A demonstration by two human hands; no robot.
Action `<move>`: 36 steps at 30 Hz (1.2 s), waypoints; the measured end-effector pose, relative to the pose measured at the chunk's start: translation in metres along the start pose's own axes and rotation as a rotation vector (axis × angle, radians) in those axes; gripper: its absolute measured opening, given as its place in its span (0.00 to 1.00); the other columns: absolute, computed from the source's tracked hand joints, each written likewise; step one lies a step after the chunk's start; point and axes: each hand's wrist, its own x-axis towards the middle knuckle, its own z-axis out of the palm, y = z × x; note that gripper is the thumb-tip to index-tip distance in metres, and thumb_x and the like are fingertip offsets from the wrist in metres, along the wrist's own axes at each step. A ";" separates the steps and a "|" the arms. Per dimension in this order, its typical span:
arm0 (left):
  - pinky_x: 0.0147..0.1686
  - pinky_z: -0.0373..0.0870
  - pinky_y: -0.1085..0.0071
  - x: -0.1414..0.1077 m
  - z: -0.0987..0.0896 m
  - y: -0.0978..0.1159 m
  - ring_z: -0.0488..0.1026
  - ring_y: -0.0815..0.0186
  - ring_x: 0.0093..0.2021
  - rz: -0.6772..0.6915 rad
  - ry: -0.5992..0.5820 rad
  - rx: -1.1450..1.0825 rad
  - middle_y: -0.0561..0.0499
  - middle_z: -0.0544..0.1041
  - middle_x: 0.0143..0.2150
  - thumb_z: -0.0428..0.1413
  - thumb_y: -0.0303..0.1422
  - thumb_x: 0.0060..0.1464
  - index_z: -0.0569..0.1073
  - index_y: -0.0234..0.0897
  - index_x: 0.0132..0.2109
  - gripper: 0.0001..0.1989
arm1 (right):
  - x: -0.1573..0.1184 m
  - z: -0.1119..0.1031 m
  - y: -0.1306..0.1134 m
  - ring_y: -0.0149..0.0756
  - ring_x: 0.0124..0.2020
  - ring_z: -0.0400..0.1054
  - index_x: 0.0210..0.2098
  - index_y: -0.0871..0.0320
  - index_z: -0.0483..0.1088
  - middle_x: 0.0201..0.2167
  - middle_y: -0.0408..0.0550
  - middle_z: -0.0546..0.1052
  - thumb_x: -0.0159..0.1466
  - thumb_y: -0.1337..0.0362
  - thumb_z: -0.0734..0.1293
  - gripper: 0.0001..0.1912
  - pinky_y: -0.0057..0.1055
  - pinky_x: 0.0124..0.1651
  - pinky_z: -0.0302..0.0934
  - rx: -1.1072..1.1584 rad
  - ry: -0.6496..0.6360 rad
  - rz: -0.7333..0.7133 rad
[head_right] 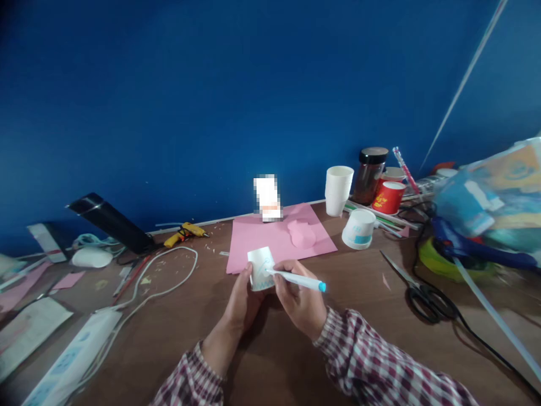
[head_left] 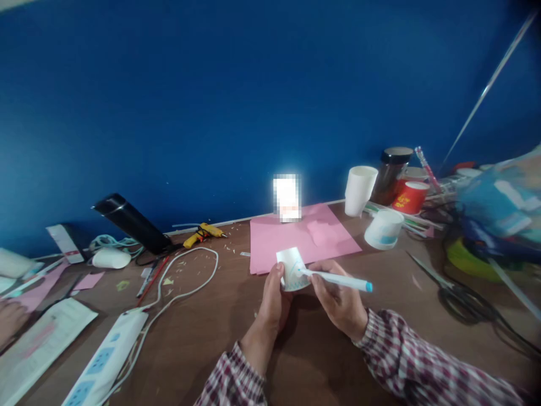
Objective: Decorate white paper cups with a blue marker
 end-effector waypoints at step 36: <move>0.36 0.66 0.71 0.001 -0.001 -0.005 0.70 0.66 0.34 0.063 -0.042 0.084 0.49 0.76 0.35 0.60 0.48 0.54 0.75 0.32 0.40 0.20 | 0.002 -0.002 -0.004 0.34 0.31 0.73 0.39 0.56 0.69 0.32 0.47 0.76 0.66 0.66 0.65 0.02 0.29 0.35 0.68 -0.037 -0.020 -0.043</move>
